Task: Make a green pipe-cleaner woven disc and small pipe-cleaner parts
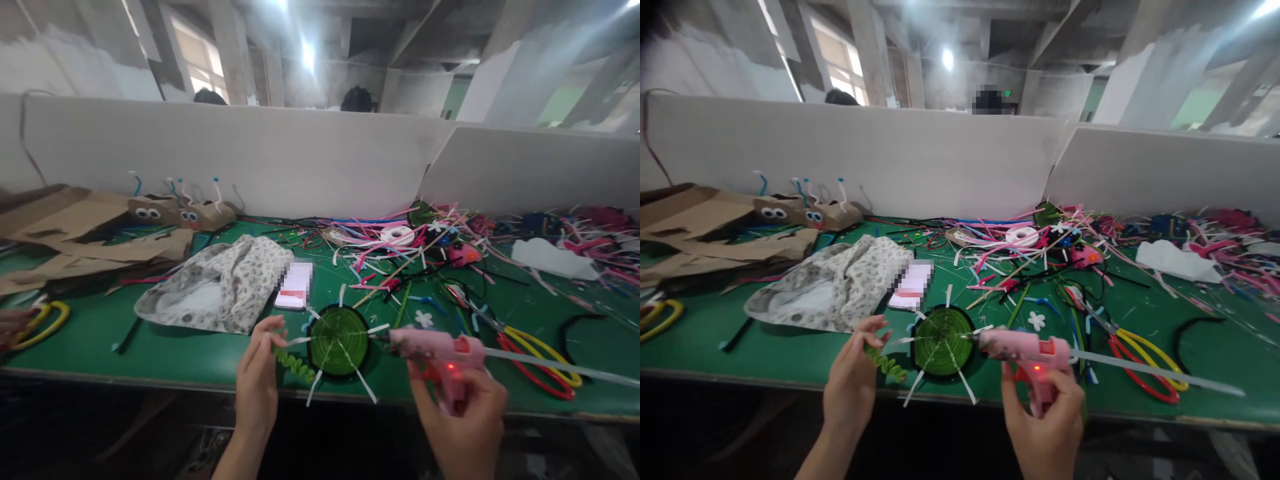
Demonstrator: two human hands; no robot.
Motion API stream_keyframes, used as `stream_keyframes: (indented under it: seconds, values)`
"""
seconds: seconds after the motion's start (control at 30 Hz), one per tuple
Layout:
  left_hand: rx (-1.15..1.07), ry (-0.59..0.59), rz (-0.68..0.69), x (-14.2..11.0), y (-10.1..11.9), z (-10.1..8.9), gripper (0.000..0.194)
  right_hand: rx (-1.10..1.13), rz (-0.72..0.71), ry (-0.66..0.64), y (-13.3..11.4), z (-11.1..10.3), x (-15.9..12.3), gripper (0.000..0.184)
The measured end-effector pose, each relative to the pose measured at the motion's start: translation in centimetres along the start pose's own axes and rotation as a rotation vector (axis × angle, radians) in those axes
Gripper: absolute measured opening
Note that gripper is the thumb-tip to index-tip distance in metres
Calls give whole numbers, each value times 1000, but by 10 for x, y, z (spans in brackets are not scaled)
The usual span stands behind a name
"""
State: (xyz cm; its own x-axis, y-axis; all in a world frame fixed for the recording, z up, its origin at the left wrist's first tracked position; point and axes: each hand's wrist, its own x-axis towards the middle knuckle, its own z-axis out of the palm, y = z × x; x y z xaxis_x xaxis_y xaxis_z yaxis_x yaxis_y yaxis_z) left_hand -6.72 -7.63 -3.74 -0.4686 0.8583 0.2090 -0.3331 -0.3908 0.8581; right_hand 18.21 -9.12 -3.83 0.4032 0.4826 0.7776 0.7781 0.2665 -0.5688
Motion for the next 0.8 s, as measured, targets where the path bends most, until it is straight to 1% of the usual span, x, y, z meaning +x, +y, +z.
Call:
stream_keyframes:
  seconds: [0.1,0.13,0.17,0.23,0.3,0.4,0.47,0.57,0.7,0.8]
  values:
    - [34,-9,49,0,4,14,29,-193,-314,-20,-8,11,-10,32]
    - [53,9,70,1,5,18,27,-235,-380,-34,-9,14,-11,27]
    - [70,31,85,1,5,22,26,-274,-416,-45,-10,16,-12,23]
    - [99,67,100,1,4,30,25,-325,-434,-65,-11,20,-14,18]
    - [141,67,120,-1,2,35,26,-351,-421,-71,-15,22,-17,15]
    - [211,34,154,-6,-3,38,25,-382,-408,-22,-20,24,-22,12]
    - [231,32,138,-8,-7,37,26,-406,-413,15,-21,25,-25,10]
    - [224,63,103,-5,-8,36,26,-420,-426,36,-22,26,-28,7]
    - [131,145,145,0,-1,41,24,-426,-422,57,-20,28,-31,5]
    - [124,136,127,1,4,48,25,-413,-426,55,-19,31,-33,3]
